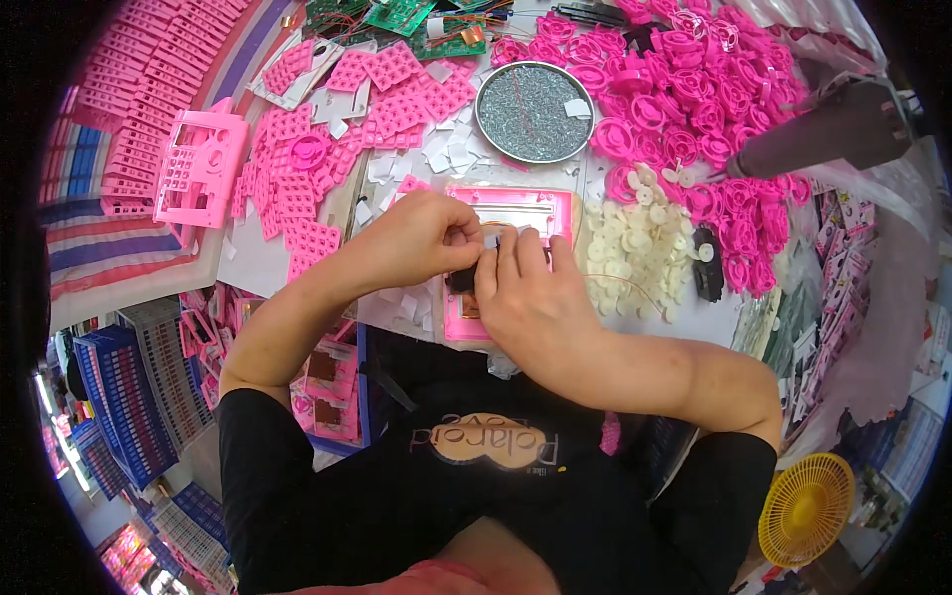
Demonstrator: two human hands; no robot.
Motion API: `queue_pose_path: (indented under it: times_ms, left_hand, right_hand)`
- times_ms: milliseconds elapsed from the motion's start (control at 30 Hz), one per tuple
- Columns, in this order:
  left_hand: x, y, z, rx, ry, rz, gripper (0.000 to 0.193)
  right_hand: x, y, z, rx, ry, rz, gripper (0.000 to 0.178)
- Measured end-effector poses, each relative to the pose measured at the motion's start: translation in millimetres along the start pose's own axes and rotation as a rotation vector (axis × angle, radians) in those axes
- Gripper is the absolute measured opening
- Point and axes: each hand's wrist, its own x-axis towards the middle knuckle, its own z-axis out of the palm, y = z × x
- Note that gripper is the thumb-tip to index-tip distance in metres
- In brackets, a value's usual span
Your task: The worker is assembling a pink toy piggy bank by installing electronic components and using a hot glue gun.
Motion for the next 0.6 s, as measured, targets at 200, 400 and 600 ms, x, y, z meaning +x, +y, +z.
queue_pose_path:
  times_ms: [200,400,600]
  left_hand:
    - [-0.4,-0.6,8.6,0.099,0.132,0.117,0.017]
    - [6.1,-3.2,-6.7,0.076,0.034,0.147,0.017]
    - [83.7,-21.9,-36.9,0.415,0.571,0.253,0.021]
  right_hand:
    - [-0.2,7.1,-3.3,0.136,-0.131,0.016,0.048]
    - [0.5,38.9,-21.9,0.66,-0.026,0.137,0.044]
    - [4.1,139.5,-8.5,0.535,1.294,0.333,0.052]
